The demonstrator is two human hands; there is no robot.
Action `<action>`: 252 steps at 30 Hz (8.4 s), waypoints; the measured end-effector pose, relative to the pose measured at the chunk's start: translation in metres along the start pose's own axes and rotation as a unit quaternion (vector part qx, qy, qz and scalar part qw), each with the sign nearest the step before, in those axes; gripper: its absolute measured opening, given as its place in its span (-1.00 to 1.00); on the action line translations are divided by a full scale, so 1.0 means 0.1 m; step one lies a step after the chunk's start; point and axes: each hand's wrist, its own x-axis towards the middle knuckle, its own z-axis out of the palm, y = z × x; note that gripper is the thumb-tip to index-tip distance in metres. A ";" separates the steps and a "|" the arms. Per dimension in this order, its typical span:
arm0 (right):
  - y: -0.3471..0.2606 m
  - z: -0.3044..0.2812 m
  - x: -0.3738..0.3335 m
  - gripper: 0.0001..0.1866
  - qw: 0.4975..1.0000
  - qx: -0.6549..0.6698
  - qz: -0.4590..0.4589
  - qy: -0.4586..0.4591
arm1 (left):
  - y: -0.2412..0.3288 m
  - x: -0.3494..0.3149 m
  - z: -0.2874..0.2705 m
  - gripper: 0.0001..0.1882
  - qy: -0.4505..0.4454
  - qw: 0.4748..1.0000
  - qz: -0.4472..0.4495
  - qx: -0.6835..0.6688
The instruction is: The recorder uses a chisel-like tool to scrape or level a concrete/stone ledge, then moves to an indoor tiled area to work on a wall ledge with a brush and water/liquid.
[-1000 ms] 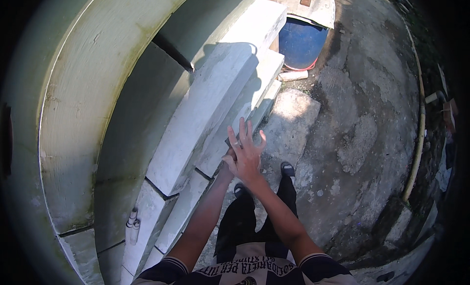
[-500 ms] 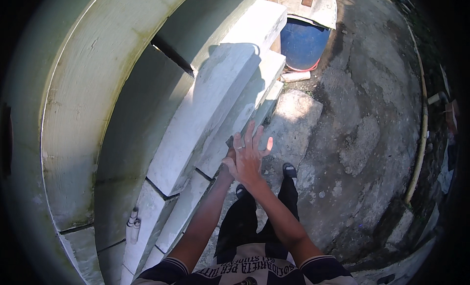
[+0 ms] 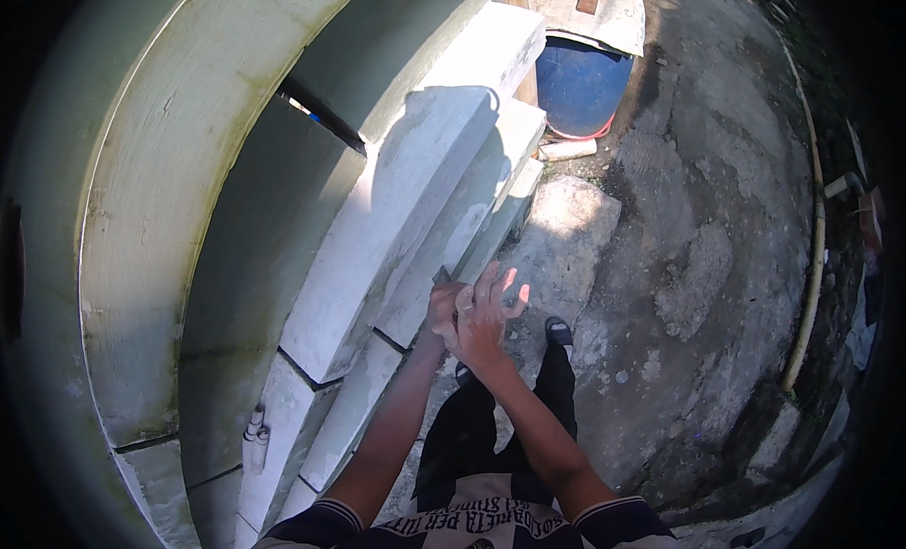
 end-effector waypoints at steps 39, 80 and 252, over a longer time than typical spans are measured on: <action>0.10 -0.46 -0.42 -0.13 0.989 0.097 -0.020 0.110 | 0.09 -0.15 -0.08 -0.68 -0.059 0.990 0.063 0.111; 0.19 -1.11 -0.19 -0.18 0.959 0.158 -0.082 0.222 | 0.06 -0.05 -0.06 -0.77 -0.098 0.988 0.099 0.059; -0.02 -0.34 -0.41 -0.25 0.991 0.092 -0.068 0.072 | -0.02 -0.13 -0.12 -0.69 -0.049 0.996 0.078 0.001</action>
